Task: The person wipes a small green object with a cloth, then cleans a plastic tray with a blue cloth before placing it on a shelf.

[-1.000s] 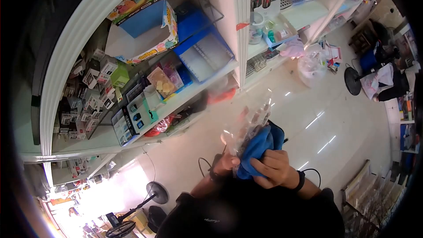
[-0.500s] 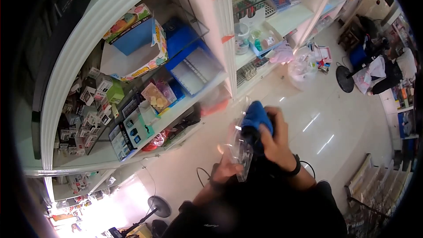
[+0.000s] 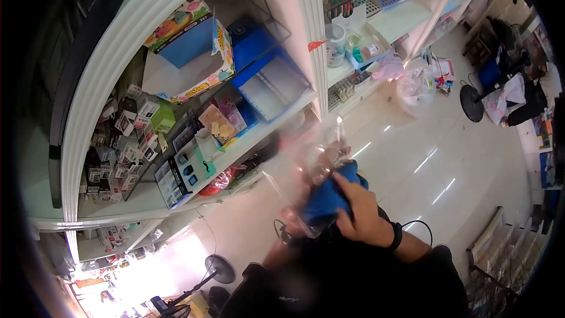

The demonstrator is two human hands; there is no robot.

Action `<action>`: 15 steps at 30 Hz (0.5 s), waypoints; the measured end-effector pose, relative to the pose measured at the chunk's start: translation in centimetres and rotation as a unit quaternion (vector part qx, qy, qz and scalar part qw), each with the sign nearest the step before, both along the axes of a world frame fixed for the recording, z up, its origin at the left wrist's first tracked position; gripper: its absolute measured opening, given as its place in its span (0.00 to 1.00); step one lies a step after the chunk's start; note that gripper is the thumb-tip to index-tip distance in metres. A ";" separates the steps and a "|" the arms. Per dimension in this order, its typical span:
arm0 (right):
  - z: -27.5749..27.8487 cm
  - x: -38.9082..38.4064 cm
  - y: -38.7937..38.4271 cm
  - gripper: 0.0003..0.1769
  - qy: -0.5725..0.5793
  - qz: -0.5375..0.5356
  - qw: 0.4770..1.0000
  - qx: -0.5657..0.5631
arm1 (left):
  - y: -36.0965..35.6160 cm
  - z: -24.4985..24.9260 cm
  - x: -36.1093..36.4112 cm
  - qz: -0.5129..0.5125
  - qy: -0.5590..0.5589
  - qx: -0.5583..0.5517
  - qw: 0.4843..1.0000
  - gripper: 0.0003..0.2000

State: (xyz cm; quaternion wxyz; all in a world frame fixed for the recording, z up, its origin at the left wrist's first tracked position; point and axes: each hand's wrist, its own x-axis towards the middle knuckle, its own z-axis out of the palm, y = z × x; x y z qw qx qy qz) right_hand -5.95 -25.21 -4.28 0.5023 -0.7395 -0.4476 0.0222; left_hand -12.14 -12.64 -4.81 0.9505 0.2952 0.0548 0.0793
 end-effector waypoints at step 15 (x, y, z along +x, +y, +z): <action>0.5 3.4 -1.5 0.14 0.493 -0.132 0.789 0.342 | 0.6 1.5 1.5 0.048 -0.246 -0.004 0.968 0.37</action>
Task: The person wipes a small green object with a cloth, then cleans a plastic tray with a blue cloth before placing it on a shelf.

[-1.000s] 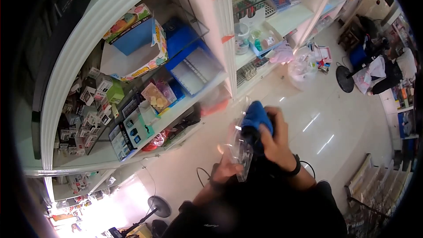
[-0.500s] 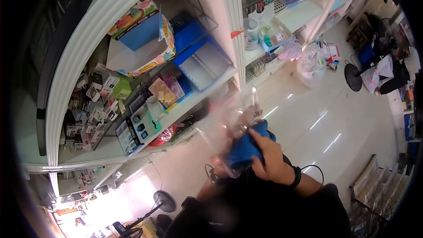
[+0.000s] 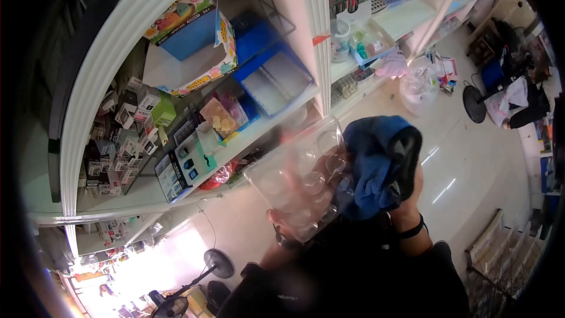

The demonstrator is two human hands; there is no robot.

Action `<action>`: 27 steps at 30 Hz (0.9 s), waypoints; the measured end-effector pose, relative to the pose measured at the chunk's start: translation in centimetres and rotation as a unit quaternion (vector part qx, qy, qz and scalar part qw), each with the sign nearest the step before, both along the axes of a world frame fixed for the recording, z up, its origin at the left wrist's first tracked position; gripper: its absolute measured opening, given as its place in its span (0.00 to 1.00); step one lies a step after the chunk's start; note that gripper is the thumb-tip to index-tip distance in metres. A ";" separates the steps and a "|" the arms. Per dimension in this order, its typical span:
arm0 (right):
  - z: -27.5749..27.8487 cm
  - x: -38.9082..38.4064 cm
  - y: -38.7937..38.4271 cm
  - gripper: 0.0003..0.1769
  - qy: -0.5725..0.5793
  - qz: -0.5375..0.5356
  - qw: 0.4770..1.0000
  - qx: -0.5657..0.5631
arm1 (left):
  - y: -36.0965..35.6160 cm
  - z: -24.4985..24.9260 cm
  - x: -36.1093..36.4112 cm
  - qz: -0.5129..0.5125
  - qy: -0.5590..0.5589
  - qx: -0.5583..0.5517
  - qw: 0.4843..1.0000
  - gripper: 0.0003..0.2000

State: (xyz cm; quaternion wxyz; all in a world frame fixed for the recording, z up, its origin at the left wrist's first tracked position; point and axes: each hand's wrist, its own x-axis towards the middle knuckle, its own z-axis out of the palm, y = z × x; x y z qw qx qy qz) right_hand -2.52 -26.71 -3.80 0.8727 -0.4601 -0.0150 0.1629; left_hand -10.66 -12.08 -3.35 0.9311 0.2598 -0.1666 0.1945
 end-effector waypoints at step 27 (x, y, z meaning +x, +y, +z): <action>2.5 -0.3 0.2 0.32 -0.510 0.125 0.762 -0.379 | -0.3 -0.7 -4.1 -0.041 0.243 0.084 0.965 0.65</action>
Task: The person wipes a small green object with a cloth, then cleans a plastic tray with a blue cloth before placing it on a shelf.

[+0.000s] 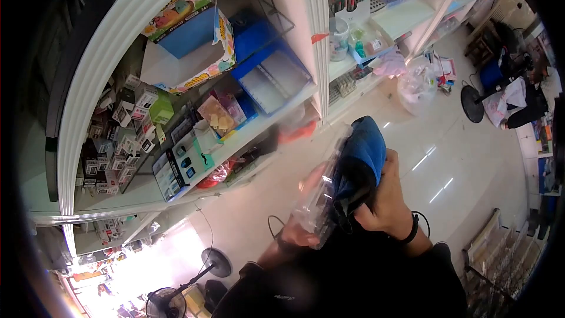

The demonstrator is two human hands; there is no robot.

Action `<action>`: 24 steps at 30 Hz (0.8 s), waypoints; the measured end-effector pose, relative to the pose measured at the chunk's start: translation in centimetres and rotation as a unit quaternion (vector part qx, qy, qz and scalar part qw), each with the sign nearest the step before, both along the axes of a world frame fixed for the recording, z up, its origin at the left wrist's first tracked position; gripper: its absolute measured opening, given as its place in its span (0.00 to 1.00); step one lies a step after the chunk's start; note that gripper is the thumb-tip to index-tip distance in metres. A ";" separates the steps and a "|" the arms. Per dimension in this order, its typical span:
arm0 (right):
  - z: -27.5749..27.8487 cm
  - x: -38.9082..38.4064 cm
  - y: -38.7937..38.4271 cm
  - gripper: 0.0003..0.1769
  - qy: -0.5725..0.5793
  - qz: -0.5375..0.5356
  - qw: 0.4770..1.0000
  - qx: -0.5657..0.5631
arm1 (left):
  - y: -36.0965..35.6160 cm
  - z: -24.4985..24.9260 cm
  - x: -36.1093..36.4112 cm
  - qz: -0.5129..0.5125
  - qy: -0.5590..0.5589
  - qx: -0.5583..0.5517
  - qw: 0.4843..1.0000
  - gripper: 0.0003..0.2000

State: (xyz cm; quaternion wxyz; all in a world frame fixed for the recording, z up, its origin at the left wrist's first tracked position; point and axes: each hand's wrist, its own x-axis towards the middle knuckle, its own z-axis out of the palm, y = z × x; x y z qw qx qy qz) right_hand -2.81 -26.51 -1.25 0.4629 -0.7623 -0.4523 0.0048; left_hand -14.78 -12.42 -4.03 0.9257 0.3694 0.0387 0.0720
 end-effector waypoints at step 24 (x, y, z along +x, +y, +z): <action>-6.2 -0.4 -4.0 0.34 0.443 -0.132 0.871 0.167 | 0.4 -0.8 3.1 -0.012 0.035 -0.091 0.995 0.40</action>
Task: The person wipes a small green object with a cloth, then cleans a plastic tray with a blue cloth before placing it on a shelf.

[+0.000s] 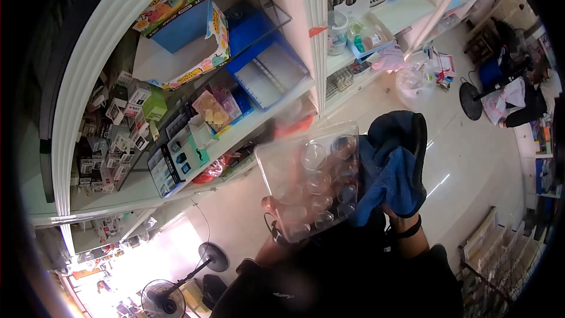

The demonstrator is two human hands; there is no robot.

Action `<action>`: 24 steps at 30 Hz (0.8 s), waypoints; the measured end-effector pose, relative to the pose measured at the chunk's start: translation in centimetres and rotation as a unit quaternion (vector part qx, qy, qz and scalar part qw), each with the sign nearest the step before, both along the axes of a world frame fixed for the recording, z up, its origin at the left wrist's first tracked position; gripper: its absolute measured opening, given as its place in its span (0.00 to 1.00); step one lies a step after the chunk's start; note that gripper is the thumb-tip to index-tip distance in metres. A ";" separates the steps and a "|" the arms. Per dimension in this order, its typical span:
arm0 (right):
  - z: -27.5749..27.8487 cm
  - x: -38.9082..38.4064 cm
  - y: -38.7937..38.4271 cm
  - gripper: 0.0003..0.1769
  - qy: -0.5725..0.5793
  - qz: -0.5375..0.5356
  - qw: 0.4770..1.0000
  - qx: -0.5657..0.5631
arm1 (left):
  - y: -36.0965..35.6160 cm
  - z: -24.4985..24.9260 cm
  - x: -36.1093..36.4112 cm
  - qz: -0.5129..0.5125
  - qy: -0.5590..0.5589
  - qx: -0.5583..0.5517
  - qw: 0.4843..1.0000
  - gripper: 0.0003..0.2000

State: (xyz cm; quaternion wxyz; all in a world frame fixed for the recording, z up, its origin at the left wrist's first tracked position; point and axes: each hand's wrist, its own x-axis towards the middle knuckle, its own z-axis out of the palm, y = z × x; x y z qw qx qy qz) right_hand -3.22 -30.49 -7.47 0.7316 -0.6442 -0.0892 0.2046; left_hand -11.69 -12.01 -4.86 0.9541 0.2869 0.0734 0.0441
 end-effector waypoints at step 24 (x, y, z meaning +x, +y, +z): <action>4.3 0.1 5.4 0.24 -0.451 0.168 0.855 -0.192 | 2.3 0.2 -0.4 0.028 -0.119 0.103 0.987 0.62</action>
